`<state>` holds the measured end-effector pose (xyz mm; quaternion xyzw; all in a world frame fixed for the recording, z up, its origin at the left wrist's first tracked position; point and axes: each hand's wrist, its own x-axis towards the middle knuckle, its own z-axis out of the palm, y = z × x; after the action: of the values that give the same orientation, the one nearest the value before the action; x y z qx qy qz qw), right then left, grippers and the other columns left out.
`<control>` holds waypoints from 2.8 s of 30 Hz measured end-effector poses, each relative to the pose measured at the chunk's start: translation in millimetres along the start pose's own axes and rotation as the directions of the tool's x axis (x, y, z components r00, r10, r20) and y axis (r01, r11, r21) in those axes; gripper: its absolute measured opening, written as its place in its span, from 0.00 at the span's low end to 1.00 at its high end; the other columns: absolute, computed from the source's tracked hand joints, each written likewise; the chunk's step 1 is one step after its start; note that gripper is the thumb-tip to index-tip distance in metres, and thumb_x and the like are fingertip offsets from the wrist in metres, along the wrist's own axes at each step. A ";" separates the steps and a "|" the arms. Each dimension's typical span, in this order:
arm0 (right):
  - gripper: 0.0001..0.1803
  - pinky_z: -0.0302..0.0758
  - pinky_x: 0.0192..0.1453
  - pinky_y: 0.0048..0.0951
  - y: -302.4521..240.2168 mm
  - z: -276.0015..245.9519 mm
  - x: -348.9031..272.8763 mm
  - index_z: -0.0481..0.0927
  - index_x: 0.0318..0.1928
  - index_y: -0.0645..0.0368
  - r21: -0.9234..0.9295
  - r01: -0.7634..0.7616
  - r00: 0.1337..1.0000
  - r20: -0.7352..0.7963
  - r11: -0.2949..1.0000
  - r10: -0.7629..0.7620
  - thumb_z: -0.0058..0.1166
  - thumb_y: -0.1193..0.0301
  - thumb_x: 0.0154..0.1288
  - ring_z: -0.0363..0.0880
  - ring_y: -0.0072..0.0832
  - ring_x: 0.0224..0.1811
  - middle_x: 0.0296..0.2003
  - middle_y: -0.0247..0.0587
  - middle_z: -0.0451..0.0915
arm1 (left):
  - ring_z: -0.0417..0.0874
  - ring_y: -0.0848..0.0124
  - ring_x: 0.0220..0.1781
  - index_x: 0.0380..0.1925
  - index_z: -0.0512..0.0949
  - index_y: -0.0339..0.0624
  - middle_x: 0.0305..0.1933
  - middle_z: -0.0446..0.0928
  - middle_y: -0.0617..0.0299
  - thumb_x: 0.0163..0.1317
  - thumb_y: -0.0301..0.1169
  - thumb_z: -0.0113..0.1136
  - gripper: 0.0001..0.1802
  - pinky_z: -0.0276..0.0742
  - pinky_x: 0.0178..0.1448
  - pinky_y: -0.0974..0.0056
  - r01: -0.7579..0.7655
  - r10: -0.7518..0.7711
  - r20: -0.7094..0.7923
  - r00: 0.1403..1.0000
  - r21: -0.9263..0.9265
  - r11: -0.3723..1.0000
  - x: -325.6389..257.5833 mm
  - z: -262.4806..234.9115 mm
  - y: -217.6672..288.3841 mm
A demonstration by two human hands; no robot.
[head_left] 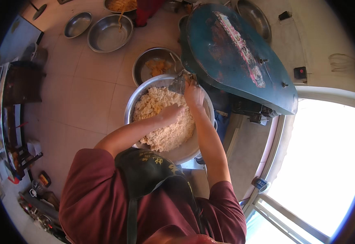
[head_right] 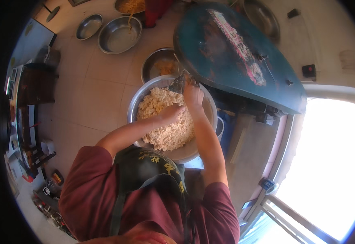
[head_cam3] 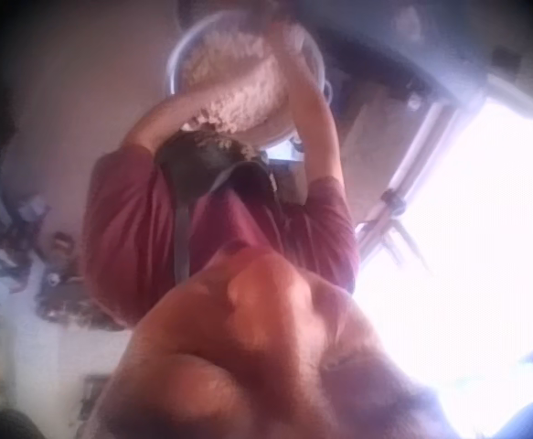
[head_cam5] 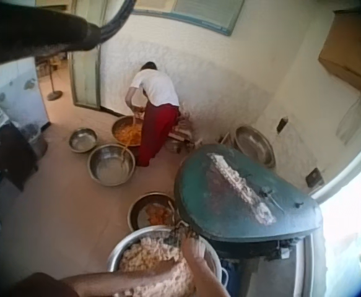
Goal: The person is kneading dough by hand in a large metal bowl and occasionally scraping the sides of the bowl with a wooden tool.
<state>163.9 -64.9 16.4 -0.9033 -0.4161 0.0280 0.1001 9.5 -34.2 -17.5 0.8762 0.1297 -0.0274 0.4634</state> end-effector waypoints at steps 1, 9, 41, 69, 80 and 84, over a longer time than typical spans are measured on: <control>0.18 0.82 0.32 0.51 -8.7 -3.8 -7.7 0.79 0.51 0.59 -0.039 0.070 0.995 -0.072 0.997 -0.073 0.50 0.58 0.74 0.86 0.53 0.29 0.30 0.60 0.85 | 0.83 0.45 0.43 0.54 0.76 0.39 0.43 0.77 0.40 0.56 0.14 0.52 0.24 0.80 0.48 0.46 -0.014 0.014 -0.071 0.997 0.001 1.000 -0.8 -0.3 -5.8; 0.20 0.82 0.41 0.55 -13.1 -17.0 11.8 0.78 0.48 0.61 0.075 -0.111 0.986 0.133 0.991 0.101 0.45 0.56 0.75 0.85 0.58 0.36 0.30 0.64 0.84 | 0.81 0.46 0.50 0.49 0.78 0.37 0.47 0.77 0.42 0.53 0.12 0.51 0.22 0.79 0.55 0.49 0.010 -0.013 -0.042 0.999 -0.058 0.998 -3.1 -5.9 4.2; 0.21 0.80 0.42 0.55 41.0 -60.1 -56.1 0.81 0.38 0.66 0.360 -0.017 1.000 0.009 0.933 0.014 0.49 0.57 0.72 0.84 0.59 0.36 0.31 0.65 0.83 | 0.63 0.36 0.72 0.67 0.59 0.26 0.71 0.59 0.32 0.56 0.17 0.55 0.36 0.66 0.74 0.48 0.032 0.037 -0.261 0.965 0.257 0.966 59.6 -60.2 19.2; 0.19 0.80 0.35 0.53 30.7 -70.9 -13.4 0.81 0.38 0.64 0.222 0.036 0.980 0.184 0.974 -0.078 0.51 0.58 0.72 0.83 0.58 0.30 0.26 0.62 0.82 | 0.73 0.49 0.67 0.67 0.69 0.48 0.66 0.72 0.44 0.70 0.34 0.51 0.25 0.75 0.62 0.49 -0.168 0.155 0.103 0.983 0.133 0.977 80.7 135.5 -15.8; 0.22 0.81 0.29 0.50 8.7 -45.4 3.9 0.81 0.36 0.65 0.081 0.013 0.998 0.064 0.997 -0.018 0.47 0.57 0.75 0.84 0.53 0.26 0.25 0.61 0.82 | 0.82 0.52 0.51 0.68 0.62 0.39 0.59 0.71 0.36 0.58 0.23 0.65 0.37 0.84 0.53 0.54 0.050 -0.036 0.235 0.971 -0.053 0.997 12.7 -3.2 15.7; 0.21 0.81 0.32 0.53 -7.0 -54.4 5.8 0.79 0.43 0.66 0.097 0.057 0.995 0.081 0.994 -0.065 0.46 0.57 0.76 0.84 0.56 0.27 0.26 0.61 0.82 | 0.84 0.54 0.51 0.66 0.60 0.32 0.56 0.75 0.37 0.61 0.25 0.66 0.36 0.86 0.53 0.55 0.255 -0.186 0.259 0.948 -0.264 0.930 -7.2 -28.8 4.1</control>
<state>169.7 -64.7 71.3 -0.8823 -0.4458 0.0826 0.1262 1.5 -14.3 3.4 0.7679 0.1762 -0.1610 0.5944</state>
